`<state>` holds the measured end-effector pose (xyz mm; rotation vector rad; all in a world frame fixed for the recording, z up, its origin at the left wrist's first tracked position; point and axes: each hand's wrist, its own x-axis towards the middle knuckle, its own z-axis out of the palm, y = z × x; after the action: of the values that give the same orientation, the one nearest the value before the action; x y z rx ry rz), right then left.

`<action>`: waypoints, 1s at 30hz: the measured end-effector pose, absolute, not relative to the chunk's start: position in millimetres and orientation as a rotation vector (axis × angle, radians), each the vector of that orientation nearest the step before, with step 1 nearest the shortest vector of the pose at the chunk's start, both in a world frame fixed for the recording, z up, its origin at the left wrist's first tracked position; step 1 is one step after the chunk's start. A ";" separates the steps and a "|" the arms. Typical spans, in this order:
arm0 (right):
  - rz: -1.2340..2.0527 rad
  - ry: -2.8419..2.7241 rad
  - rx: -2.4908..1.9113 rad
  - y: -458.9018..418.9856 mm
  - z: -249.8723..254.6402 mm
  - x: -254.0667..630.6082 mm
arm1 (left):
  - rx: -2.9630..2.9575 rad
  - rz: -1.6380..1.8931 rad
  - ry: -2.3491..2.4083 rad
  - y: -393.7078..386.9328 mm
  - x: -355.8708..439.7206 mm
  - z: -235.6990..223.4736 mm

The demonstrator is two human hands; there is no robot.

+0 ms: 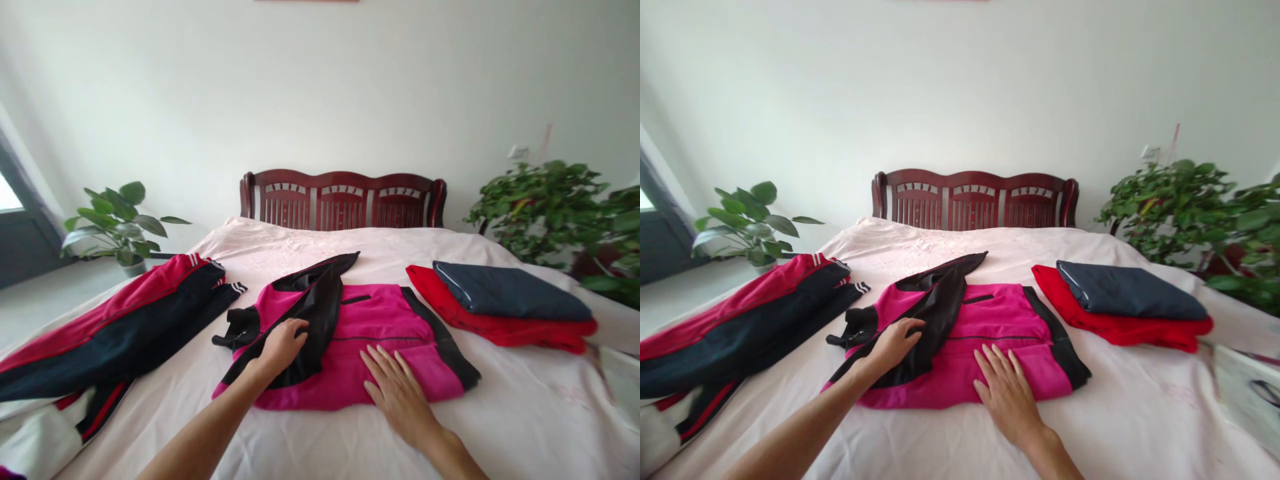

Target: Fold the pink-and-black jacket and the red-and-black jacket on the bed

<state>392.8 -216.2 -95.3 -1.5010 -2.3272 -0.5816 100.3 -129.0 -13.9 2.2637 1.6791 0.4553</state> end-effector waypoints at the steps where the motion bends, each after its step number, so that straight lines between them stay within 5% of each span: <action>1: -0.595 -2.318 -1.484 -216.1 -96.1 393.1 | 2.229 0.460 1.785 -118.9 98.1 -12.0; 9: -0.498 -2.263 -1.461 -214.0 -99.6 393.7 | 2.075 0.306 2.031 -83.7 99.1 -0.6; 17: -0.002 -2.047 -1.545 -212.9 -87.7 395.4 | 2.643 0.213 1.364 -181.9 149.9 7.4; 30: 0.267 -1.768 -1.842 -104.0 -1.0 322.1 | 2.886 0.302 1.350 -242.3 55.3 -15.1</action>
<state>322.1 -104.0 -1.0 -1.8419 -1.7676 0.2672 55.3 -242.3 -15.1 2.8856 1.3499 0.3024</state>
